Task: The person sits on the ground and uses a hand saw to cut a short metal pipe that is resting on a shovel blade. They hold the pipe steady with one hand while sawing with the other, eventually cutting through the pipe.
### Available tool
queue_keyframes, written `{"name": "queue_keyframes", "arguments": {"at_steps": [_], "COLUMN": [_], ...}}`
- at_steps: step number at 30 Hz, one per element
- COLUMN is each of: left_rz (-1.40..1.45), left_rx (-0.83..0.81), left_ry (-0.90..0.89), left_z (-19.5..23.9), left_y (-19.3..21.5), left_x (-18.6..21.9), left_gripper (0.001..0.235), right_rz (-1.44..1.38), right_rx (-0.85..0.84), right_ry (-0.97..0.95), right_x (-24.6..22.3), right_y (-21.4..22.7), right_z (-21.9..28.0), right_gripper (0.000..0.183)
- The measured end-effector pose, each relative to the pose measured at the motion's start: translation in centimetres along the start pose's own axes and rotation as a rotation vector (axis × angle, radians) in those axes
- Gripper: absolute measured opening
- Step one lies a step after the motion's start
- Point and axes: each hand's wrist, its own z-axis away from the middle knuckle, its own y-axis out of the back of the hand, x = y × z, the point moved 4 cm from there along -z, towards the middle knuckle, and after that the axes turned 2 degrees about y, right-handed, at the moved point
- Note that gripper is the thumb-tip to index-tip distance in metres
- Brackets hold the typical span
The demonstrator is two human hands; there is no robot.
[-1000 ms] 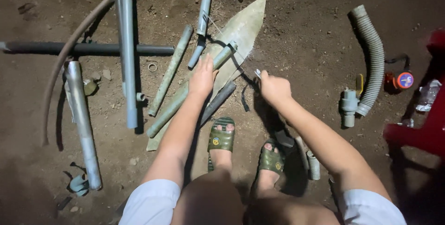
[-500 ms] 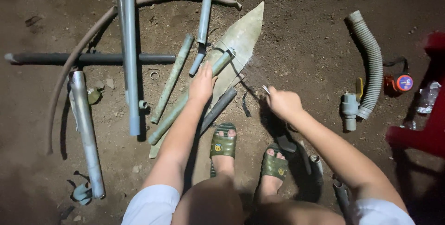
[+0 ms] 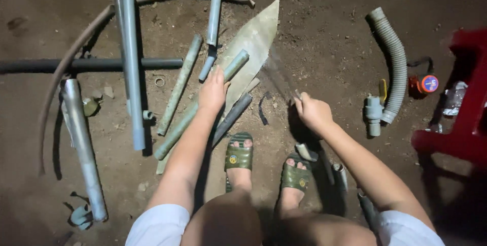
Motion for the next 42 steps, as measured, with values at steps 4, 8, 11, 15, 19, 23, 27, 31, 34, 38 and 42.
{"name": "queue_keyframes", "arguments": {"at_steps": [4,8,11,15,19,23,27,31,34,38,42], "left_rz": [-0.04,-0.032,-0.041,0.017,-0.009,0.009,0.005,0.003,0.007,-0.026,-0.057], "left_rx": [0.043,0.044,0.034,0.039,0.054,0.068,0.04,-0.011,-0.059,-0.138,-0.189], "left_ry": [-0.024,-0.073,-0.088,-0.043,-0.044,-0.037,-0.039,-0.005,0.029,0.078,0.087], "left_z": [0.4,1.2,1.4,1.0,0.9,0.7,0.5,0.5,0.5,0.1,0.0], "left_y": [0.2,1.4,1.2,0.1,0.4,0.4,-0.2,0.1,0.3,-0.3,-0.1], "left_x": [0.2,1.4,1.2,0.2,0.3,0.3,-0.1,0.1,0.2,0.0,0.1], "left_gripper": [0.064,0.065,0.063,0.064,0.064,0.065,0.066,0.066,0.068,0.069,0.067], "right_rz": [-0.127,-0.108,-0.131,-0.122,-0.126,-0.116,-0.143,-0.148,-0.133,-0.142,-0.118], "right_rx": [0.006,0.013,0.03,0.044,0.044,0.012,0.005,-0.004,-0.017,-0.021,-0.005], "right_ry": [-0.036,0.062,0.124,0.189,0.199,0.202,0.238,0.245,0.258,0.273,0.275], "right_x": [-1.1,-3.6,-5.9,-8.5,-8.9,-8.6,-9.7,-9.6,-9.9,-10.3,-9.9], "right_y": [0.6,0.5,0.4,1.5,1.1,-0.1,0.9,-0.5,-0.2,0.7,-0.4], "right_z": [-0.3,-2.9,-4.7,-6.5,-8.2,-9.6,-9.3,-10.7,-10.7,-10.6,-11.4], "right_gripper": [0.047,0.041,0.039,0.037,0.036,0.036,0.038,0.037,0.036,0.037,0.038]}}
